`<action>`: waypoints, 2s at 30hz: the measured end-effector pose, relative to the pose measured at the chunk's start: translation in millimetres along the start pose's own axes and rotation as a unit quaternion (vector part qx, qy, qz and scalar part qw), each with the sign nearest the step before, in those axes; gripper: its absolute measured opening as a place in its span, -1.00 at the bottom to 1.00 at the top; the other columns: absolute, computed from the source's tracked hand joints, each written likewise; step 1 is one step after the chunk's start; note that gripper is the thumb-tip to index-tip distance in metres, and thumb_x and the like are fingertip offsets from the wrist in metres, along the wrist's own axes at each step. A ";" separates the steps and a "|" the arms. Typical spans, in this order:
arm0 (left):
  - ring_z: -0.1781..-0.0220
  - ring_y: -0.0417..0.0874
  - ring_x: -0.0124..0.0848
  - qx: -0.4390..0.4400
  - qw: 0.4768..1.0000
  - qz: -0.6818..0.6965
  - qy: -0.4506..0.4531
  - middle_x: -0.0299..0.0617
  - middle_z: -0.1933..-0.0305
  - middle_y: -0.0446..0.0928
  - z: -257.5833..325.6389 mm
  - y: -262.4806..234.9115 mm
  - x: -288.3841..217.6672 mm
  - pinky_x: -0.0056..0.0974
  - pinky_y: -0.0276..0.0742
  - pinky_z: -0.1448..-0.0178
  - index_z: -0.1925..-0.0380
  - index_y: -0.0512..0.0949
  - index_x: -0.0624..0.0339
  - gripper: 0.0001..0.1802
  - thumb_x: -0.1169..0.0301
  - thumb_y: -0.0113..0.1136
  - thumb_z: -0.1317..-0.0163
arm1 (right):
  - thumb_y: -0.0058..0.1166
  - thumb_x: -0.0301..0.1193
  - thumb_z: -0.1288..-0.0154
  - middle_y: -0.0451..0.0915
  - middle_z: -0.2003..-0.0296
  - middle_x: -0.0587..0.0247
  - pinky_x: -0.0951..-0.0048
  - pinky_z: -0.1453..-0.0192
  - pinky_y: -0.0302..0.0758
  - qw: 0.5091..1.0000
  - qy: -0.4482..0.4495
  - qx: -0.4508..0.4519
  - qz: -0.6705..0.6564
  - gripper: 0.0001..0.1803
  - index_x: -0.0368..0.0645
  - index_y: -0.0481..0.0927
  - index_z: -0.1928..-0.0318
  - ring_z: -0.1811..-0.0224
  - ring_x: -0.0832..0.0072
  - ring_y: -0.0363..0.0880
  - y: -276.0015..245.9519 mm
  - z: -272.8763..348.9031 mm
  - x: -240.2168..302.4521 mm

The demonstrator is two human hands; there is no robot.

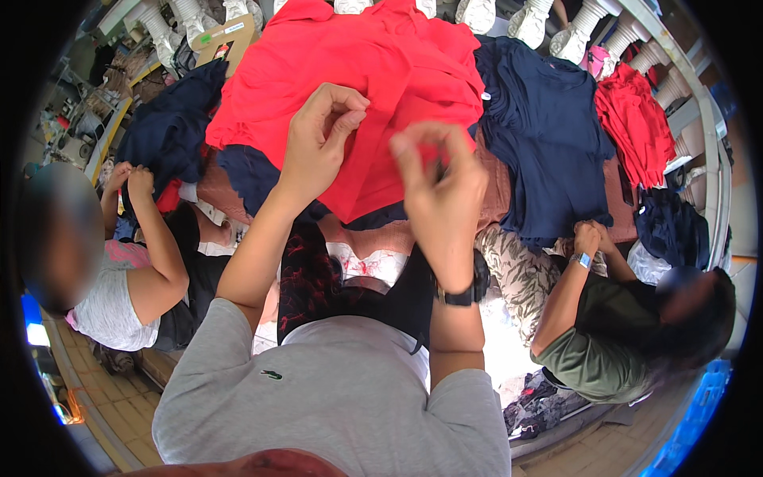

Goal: The person trims loose threads and tags from a red t-shirt using small scissors. They repeatedly adjust the garment, cut threads, and inspect the fabric while seated on the floor.

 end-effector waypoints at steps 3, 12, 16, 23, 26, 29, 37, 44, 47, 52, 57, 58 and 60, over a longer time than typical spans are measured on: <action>0.14 0.57 -0.54 -0.002 0.998 0.049 -0.045 -0.22 0.16 0.57 3.4 -0.3 -2.8 -0.41 0.49 -0.03 0.20 0.50 0.31 -0.97 0.57 0.12 -0.42 | 0.29 -0.53 -0.27 0.65 0.41 0.34 0.60 0.45 0.29 0.998 -0.007 -0.024 0.055 -0.83 -0.23 0.61 0.14 0.49 0.76 0.38 8.0 -29.5 -6.1; 0.09 0.62 -0.50 0.015 0.963 0.225 -0.149 -0.20 0.10 0.61 10.6 -7.9 -7.7 -0.37 0.56 -0.07 0.18 0.53 0.27 -0.92 0.49 0.16 -0.44 | 0.31 -0.57 -0.24 0.58 0.42 0.36 0.66 0.46 0.23 1.000 0.008 0.016 -0.010 -0.77 -0.26 0.59 0.10 0.45 0.77 0.36 11.8 -16.9 -12.0; 0.05 0.65 -0.46 0.015 0.949 0.257 -0.183 -0.21 0.11 0.61 19.6 -7.0 -10.7 -0.35 0.60 -0.08 0.16 0.54 0.27 -0.91 0.47 0.15 -0.45 | 0.20 -0.45 -0.40 0.44 0.49 0.45 0.63 0.51 0.15 0.998 0.010 -0.037 0.052 -0.77 -0.25 0.54 0.01 0.53 0.79 0.21 11.5 8.2 1.1; 0.12 0.64 -0.50 -0.027 0.959 0.234 -0.158 -0.24 0.22 0.60 23.2 -1.2 -13.3 -0.35 0.62 -0.03 0.20 0.53 0.30 -0.94 0.53 0.17 -0.42 | -0.19 -0.18 -0.65 0.45 0.52 0.37 0.61 0.44 0.21 0.975 0.135 0.117 -0.132 -0.58 -0.29 0.55 0.15 0.55 0.75 0.26 16.2 33.9 4.9; 0.17 0.64 -0.43 -0.023 0.990 0.095 -0.103 -0.21 0.18 0.54 34.4 -2.0 -10.7 -0.30 0.61 0.01 0.17 0.56 0.29 -0.90 0.58 0.21 -0.34 | 0.11 -0.38 -0.49 0.57 0.44 0.27 0.56 0.33 0.35 0.998 0.047 -0.047 0.022 -0.78 -0.34 0.55 0.20 0.42 0.67 0.40 12.6 26.7 -5.5; 0.22 0.62 -0.31 -0.014 0.993 -0.105 0.061 -0.13 0.11 0.47 28.5 1.7 -33.0 -0.24 0.59 0.02 0.11 0.59 0.24 -0.78 0.65 0.24 -0.24 | 0.12 -0.42 -0.46 0.60 0.39 0.30 0.63 0.40 0.28 0.998 -0.025 -0.053 0.003 -0.81 -0.35 0.57 0.16 0.41 0.75 0.38 15.7 19.8 -30.0; 0.14 0.62 -0.31 0.009 0.992 -0.113 0.048 -0.15 0.14 0.50 25.8 4.1 -15.4 -0.27 0.57 0.10 0.25 0.66 0.25 -0.80 0.70 0.26 -0.14 | 0.23 -0.58 -0.33 0.64 0.30 0.35 0.70 0.42 0.23 0.994 0.051 -0.060 -0.072 -0.87 -0.30 0.60 0.14 0.41 0.83 0.35 20.1 21.7 -26.2; -0.08 0.56 -0.18 0.061 0.998 -0.011 0.030 -0.05 0.01 0.42 45.3 -4.8 -26.0 -0.18 0.51 -0.16 0.37 0.50 0.30 -0.88 0.69 0.26 -0.20 | 0.26 -0.60 -0.31 0.69 0.27 0.31 0.69 0.20 0.41 0.989 0.063 -0.035 -0.128 -0.89 -0.29 0.63 0.17 0.26 0.76 0.53 15.0 24.8 -34.0; -0.08 0.56 -0.21 0.075 0.995 0.057 0.046 -0.05 -0.01 0.42 57.4 -19.5 -10.5 -0.19 0.51 -0.16 0.34 0.48 0.28 -0.84 0.61 0.32 -0.21 | 0.26 -0.60 -0.30 0.68 0.27 0.32 0.70 0.20 0.41 0.983 0.105 -0.046 -0.143 -0.88 -0.28 0.63 0.17 0.25 0.75 0.54 13.3 28.5 -31.4; 0.15 0.63 -0.36 -0.061 0.998 0.021 -0.007 -0.06 0.05 0.50 49.3 -2.6 -19.0 -0.30 0.58 0.07 0.17 0.47 0.28 -0.69 0.47 0.42 -0.20 | 0.27 -0.60 -0.29 0.65 0.29 0.37 0.72 0.28 0.32 0.988 0.085 -0.052 -0.117 -0.88 -0.28 0.63 0.17 0.31 0.77 0.49 17.0 28.0 -34.3; 0.23 0.56 -0.54 -0.007 0.995 0.027 -0.094 -0.26 0.21 0.55 39.8 8.7 -13.1 -0.43 0.50 0.05 0.17 0.51 0.29 -0.88 0.54 0.24 -0.36 | 0.23 -0.58 -0.34 0.63 0.29 0.37 0.71 0.33 0.28 0.993 0.061 -0.066 -0.077 -0.89 -0.29 0.62 0.15 0.37 0.79 0.40 17.4 27.4 -30.1; 0.23 0.56 -0.54 -0.005 0.993 0.052 -0.110 -0.26 0.21 0.55 41.6 9.0 -6.8 -0.43 0.50 0.05 0.19 0.51 0.29 -0.91 0.53 0.22 -0.38 | 0.21 -0.57 -0.36 0.61 0.30 0.38 0.72 0.34 0.27 0.994 0.052 -0.070 -0.061 -0.90 -0.29 0.62 0.15 0.38 0.80 0.38 17.3 27.2 -29.6; 0.33 0.54 -0.52 -0.026 0.989 0.093 -0.114 -0.21 0.34 0.55 40.4 12.7 -4.9 -0.38 0.48 0.16 0.25 0.50 0.31 -0.91 0.51 0.18 -0.40 | 0.10 -0.52 -0.45 0.55 0.34 0.40 0.71 0.36 0.25 0.995 0.007 -0.104 -0.013 -0.90 -0.28 0.60 0.11 0.39 0.80 0.37 16.7 28.7 -24.3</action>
Point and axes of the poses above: each hand's wrist, its own z-axis away from the middle knuckle, its own y-axis out of the palm, x = y × z, the point moved 1 cm from there along -z, towards the middle knuckle
